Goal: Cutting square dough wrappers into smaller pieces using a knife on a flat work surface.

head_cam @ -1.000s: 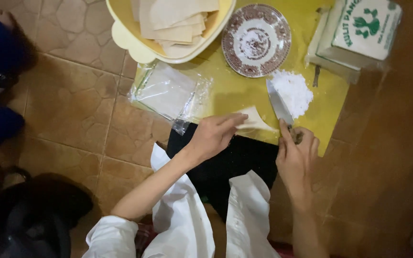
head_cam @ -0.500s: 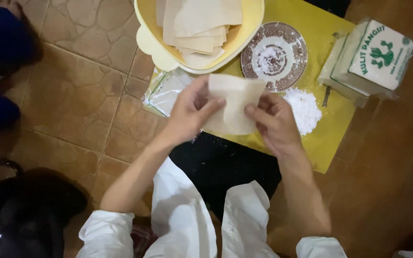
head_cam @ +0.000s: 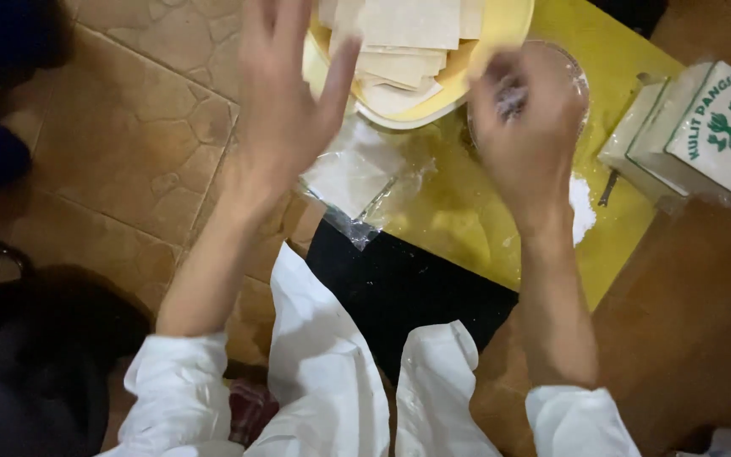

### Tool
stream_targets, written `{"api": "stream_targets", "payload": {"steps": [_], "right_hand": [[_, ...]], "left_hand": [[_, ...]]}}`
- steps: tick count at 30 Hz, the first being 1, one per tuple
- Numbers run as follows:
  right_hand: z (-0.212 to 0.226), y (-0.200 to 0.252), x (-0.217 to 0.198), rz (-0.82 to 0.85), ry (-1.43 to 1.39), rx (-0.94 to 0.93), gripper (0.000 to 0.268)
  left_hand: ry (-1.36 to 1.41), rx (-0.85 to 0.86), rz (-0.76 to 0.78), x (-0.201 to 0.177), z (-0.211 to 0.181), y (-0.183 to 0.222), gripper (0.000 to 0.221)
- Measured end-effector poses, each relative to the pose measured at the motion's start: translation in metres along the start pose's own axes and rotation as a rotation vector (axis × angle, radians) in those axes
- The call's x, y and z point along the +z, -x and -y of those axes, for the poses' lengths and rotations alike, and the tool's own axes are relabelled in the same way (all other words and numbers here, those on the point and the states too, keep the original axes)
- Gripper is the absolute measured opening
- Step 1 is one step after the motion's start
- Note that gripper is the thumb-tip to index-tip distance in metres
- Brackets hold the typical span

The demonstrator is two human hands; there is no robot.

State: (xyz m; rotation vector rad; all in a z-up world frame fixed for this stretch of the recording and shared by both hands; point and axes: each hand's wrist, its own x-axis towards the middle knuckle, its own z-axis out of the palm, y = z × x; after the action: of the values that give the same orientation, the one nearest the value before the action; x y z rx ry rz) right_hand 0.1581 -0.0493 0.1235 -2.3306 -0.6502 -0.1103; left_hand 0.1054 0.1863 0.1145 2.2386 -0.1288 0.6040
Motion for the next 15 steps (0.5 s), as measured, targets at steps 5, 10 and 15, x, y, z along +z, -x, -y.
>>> {"api": "stream_targets", "payload": {"steps": [5,10,15], "right_hand": [[-0.008,0.053,0.031,0.455,0.039,0.036,0.012],[-0.038,0.063,0.081,0.503,0.263,0.185,0.03],[0.003,0.062,0.075,0.433,0.207,0.244,0.034]], "left_hand": [[-0.115,0.163,-0.019,0.008,0.031,0.094,0.023],[-0.316,0.072,0.172,0.023,0.047,0.153,0.039],[-0.396,0.065,0.118,0.037,0.055,0.172,0.047]]}}
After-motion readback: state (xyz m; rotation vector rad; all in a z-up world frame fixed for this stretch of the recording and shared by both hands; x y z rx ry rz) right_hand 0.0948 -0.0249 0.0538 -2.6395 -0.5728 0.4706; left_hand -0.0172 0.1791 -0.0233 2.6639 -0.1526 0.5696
